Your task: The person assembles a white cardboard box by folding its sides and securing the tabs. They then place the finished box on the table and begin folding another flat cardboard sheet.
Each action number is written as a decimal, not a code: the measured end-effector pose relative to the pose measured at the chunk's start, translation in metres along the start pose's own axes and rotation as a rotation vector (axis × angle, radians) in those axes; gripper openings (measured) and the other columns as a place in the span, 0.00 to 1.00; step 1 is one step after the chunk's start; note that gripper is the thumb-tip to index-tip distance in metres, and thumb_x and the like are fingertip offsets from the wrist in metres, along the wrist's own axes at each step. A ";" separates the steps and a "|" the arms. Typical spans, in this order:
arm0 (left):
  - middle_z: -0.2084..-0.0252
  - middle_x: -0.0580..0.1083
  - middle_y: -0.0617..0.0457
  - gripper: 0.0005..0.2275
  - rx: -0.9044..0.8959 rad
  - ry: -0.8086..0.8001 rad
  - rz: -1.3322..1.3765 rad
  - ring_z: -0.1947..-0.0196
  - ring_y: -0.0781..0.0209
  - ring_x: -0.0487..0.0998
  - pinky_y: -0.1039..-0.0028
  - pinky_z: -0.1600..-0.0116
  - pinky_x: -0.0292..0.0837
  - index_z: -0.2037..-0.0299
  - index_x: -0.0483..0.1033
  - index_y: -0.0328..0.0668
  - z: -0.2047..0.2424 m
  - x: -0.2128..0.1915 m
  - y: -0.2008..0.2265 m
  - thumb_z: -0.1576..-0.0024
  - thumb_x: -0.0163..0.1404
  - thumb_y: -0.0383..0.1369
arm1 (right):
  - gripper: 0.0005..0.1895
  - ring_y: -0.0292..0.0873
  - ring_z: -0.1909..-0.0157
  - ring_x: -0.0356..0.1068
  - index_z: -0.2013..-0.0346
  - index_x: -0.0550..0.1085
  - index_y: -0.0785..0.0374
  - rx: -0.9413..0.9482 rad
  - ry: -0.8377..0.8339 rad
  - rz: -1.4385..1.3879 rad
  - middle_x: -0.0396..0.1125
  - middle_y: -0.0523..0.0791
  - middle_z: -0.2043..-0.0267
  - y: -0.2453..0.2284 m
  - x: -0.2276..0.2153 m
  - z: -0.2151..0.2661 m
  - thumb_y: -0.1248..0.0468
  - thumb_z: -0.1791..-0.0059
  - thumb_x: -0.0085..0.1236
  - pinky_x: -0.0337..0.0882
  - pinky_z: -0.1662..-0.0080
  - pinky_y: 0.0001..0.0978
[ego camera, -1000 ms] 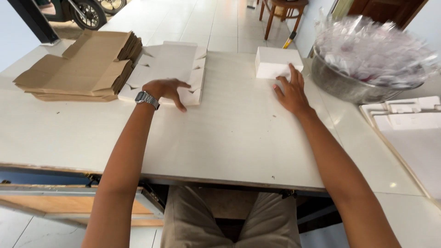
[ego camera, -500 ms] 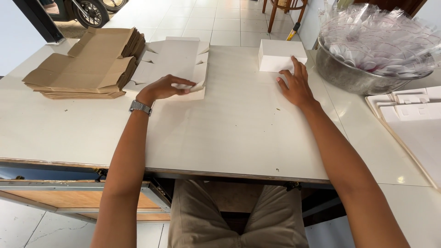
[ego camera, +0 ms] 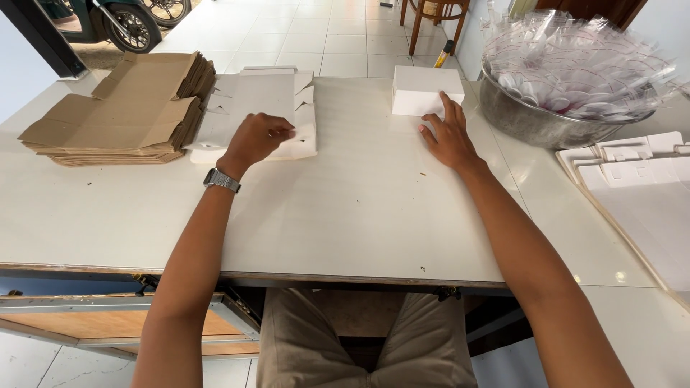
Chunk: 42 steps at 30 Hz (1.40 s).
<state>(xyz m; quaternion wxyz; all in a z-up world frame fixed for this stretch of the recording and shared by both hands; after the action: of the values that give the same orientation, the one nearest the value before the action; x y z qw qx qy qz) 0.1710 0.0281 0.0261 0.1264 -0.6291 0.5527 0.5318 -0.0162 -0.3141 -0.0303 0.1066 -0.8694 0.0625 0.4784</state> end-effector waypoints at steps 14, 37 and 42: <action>0.57 0.80 0.41 0.08 -0.029 0.032 -0.015 0.53 0.41 0.80 0.54 0.47 0.77 0.53 0.80 0.38 0.001 -0.001 -0.003 0.41 0.54 0.27 | 0.17 0.60 0.25 0.46 0.46 0.74 0.60 0.014 -0.004 0.018 0.42 0.55 0.24 -0.004 -0.004 0.000 0.53 0.39 0.45 0.47 0.28 0.59; 0.57 0.81 0.45 0.08 0.407 0.450 -0.101 0.56 0.46 0.82 0.63 0.56 0.78 0.53 0.83 0.43 0.016 0.031 0.080 0.36 0.52 0.34 | 0.14 0.58 0.26 0.48 0.48 0.73 0.60 0.006 0.044 0.023 0.46 0.54 0.26 -0.005 -0.012 0.000 0.56 0.40 0.44 0.50 0.28 0.57; 0.39 0.73 0.44 0.19 0.428 -0.218 -0.495 0.38 0.44 0.73 0.57 0.39 0.70 0.37 0.72 0.53 0.017 0.128 0.088 0.36 0.42 0.44 | 0.11 0.51 0.32 0.58 0.51 0.75 0.57 -0.107 0.086 0.006 0.55 0.48 0.33 -0.002 -0.003 -0.001 0.57 0.41 0.47 0.60 0.34 0.51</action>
<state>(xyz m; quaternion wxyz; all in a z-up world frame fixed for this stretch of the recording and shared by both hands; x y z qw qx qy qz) 0.0669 -0.0625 -0.0462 0.4388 -0.6428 0.4657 0.4212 -0.0167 -0.3120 -0.0275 0.0557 -0.8934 0.0442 0.4436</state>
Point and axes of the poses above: each hand's wrist, its own z-axis away from the middle knuckle, its own x-axis out of the palm, y = z × x, the point moved 8 cm from there along -z, towards the middle knuckle
